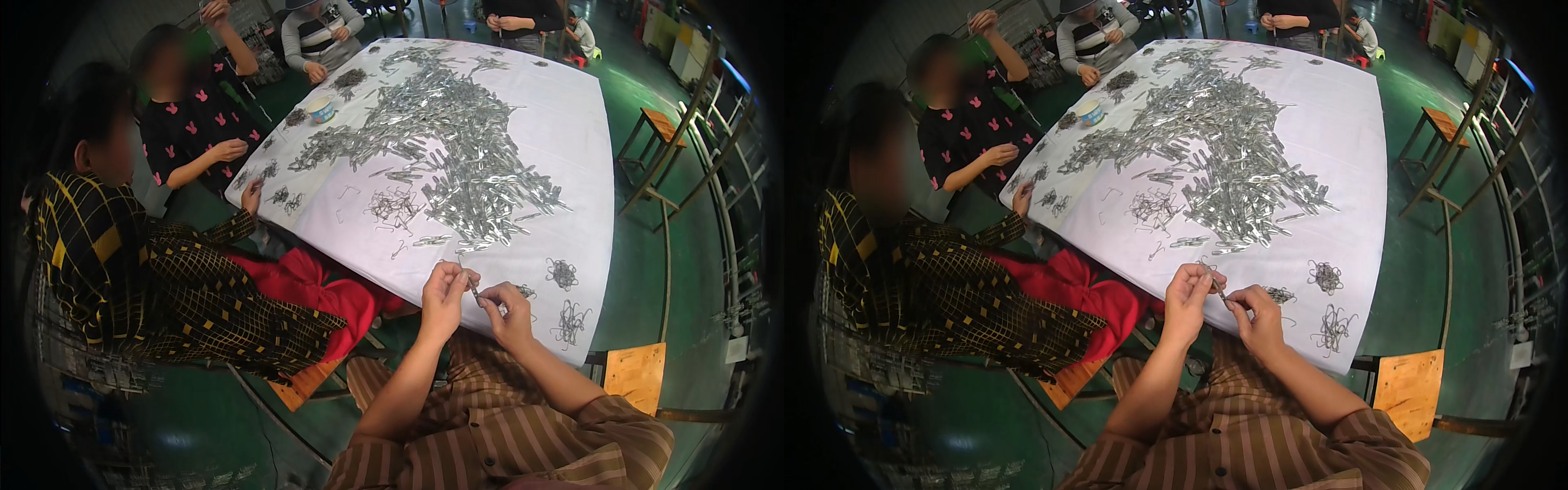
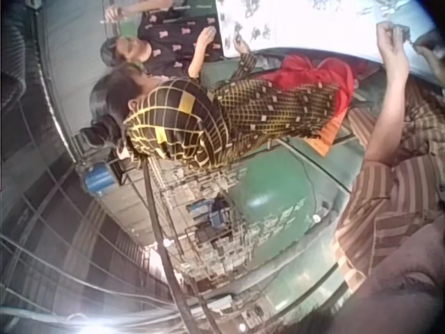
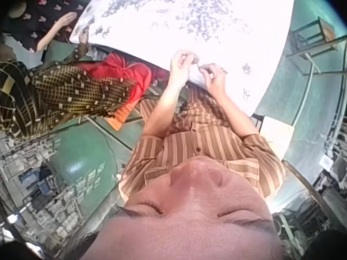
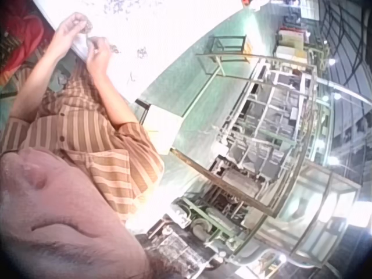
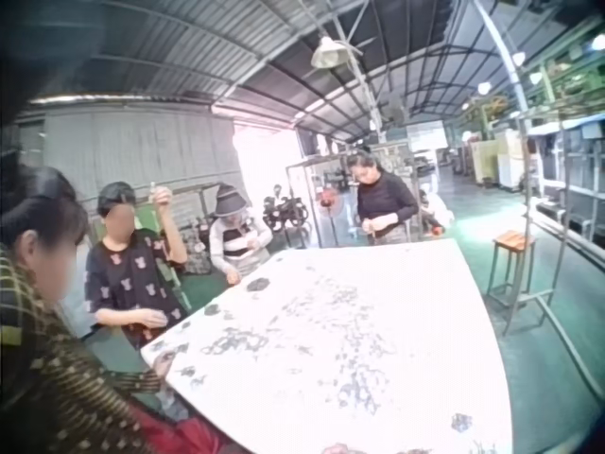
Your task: The person picks small metal clips and wire loops from a table, links them together by hand, and hangs the assembled units on a vertical rack. The person repeats this process, occasionally reaching to place finished items on the rack.
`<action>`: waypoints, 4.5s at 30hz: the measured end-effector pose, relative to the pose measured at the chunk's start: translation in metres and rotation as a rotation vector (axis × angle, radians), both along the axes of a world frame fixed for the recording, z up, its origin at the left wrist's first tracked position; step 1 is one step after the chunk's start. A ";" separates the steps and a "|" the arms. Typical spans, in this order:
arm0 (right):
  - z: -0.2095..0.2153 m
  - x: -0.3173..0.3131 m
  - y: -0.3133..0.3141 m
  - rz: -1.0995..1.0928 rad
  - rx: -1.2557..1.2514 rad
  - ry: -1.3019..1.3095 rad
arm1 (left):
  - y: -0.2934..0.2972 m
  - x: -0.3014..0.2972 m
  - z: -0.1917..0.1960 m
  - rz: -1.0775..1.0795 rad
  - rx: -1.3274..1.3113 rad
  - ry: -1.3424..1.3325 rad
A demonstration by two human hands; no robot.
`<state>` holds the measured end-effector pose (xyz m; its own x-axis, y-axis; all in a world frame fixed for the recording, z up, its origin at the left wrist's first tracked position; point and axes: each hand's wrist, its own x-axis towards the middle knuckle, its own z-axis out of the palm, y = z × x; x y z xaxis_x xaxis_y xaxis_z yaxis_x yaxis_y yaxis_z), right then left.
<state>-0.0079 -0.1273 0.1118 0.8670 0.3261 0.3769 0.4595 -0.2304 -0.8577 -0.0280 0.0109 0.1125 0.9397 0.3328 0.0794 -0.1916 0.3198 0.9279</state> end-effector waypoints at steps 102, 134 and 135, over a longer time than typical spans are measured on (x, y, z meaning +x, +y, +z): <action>-0.069 0.110 0.038 0.033 -0.671 -0.465 | 0.031 -0.071 -0.017 -0.016 0.623 -0.003; -0.022 0.030 0.037 0.380 0.335 0.732 | 0.033 -0.067 -0.027 -0.050 0.705 0.062; -0.022 0.029 0.038 0.382 0.331 0.724 | 0.033 -0.067 -0.026 -0.049 0.702 0.060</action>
<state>0.0215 -0.0897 0.0894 0.7836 0.6138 -0.0963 -0.2281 0.1400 -0.9635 -0.0949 0.0442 0.0860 0.9617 0.1790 0.2076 -0.1346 -0.3516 0.9264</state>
